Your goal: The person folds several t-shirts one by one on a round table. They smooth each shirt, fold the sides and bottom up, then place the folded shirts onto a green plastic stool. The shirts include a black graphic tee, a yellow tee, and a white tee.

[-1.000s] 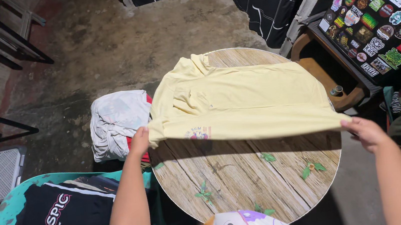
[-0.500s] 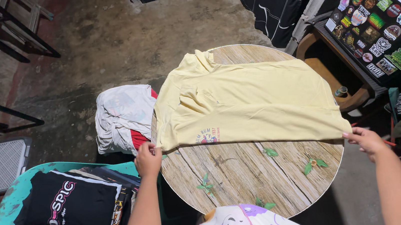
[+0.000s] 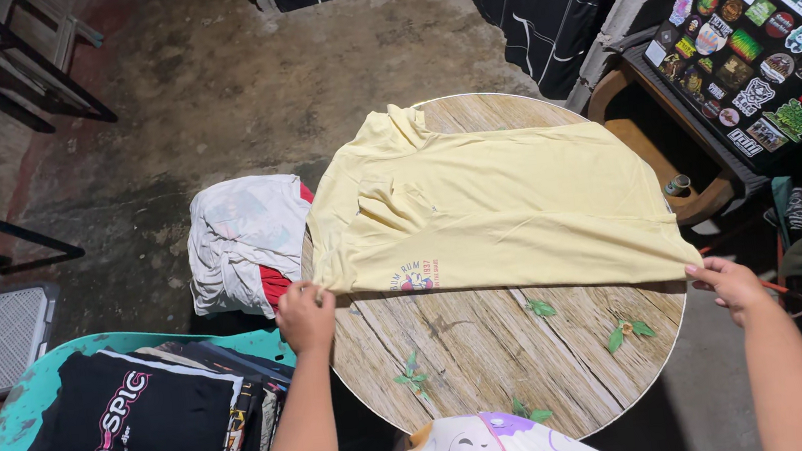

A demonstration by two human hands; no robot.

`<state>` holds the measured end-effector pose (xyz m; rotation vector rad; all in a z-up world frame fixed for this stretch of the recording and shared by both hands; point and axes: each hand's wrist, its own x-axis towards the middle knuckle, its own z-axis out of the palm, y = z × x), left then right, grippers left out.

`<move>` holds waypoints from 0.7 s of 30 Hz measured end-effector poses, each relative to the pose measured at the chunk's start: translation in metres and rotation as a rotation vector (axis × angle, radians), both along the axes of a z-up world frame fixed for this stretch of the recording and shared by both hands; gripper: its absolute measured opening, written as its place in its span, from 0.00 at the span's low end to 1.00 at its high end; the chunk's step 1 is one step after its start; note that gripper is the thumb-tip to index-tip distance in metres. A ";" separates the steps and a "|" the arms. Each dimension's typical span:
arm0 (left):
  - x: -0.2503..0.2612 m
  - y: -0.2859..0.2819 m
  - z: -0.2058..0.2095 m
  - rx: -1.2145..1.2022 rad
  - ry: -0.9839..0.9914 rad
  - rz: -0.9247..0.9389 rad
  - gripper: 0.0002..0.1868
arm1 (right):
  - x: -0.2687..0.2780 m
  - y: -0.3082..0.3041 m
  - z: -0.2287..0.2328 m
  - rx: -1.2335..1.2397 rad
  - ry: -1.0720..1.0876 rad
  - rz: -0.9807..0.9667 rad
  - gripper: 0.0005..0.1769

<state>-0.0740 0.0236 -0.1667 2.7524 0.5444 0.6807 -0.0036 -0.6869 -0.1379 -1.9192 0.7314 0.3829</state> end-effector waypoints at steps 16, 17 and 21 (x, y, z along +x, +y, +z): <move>0.131 0.088 0.174 -1.388 -0.629 -0.540 0.09 | 0.100 -0.073 0.141 0.495 -0.778 0.094 0.15; 0.129 0.083 0.190 -1.397 -0.517 -0.518 0.07 | 0.103 -0.078 0.148 0.532 -0.810 0.164 0.20; 0.114 0.073 0.236 -1.399 -0.272 -0.345 0.05 | 0.118 -0.086 0.150 0.227 -0.477 0.210 0.17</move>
